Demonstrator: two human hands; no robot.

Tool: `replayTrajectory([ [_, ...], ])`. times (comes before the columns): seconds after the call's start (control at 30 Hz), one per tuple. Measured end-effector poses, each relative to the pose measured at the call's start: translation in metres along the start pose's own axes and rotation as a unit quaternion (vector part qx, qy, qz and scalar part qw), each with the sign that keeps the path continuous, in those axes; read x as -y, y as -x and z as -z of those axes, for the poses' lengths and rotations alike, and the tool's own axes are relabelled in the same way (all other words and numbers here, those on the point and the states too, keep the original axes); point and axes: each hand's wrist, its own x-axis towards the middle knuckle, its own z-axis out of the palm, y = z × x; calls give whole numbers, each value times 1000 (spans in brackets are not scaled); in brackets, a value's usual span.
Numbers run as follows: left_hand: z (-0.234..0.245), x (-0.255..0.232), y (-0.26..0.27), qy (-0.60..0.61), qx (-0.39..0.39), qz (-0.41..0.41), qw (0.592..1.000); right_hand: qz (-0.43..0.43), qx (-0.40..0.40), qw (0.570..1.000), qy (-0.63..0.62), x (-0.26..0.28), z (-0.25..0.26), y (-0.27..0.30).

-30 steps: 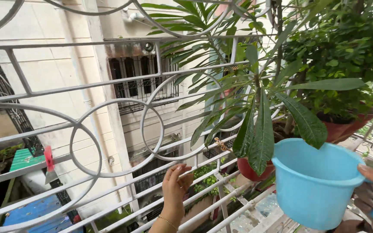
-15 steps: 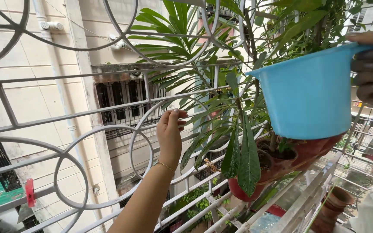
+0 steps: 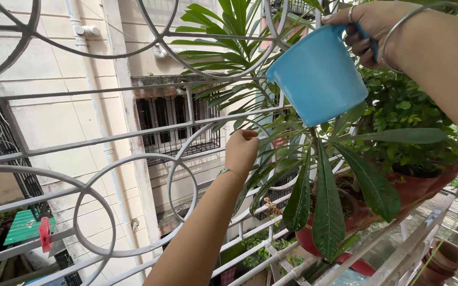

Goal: The person waters various potted plants on a balcony using a small blue mug, refilling it from a yellow bucket as needed.

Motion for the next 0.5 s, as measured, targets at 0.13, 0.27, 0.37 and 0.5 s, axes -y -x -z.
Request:
replayTrajectory([
  [0.13, -9, 8, -12, -60, 36, 47, 996, -35, -4, 999, -22, -7, -14, -15],
  [0.27, -26, 29, -29, -37, 108, 66, 991, -58, -4, 998, -27, -17, -16, -23],
  [0.37, -40, 36, -37, -124, 114, 11, 986, -72, -32, 997, 9, -16, -11, -25],
  [0.5, -62, 30, -40, -203, 56, -147, 967, -41, -45, 997, 49, -22, 2, -27],
])
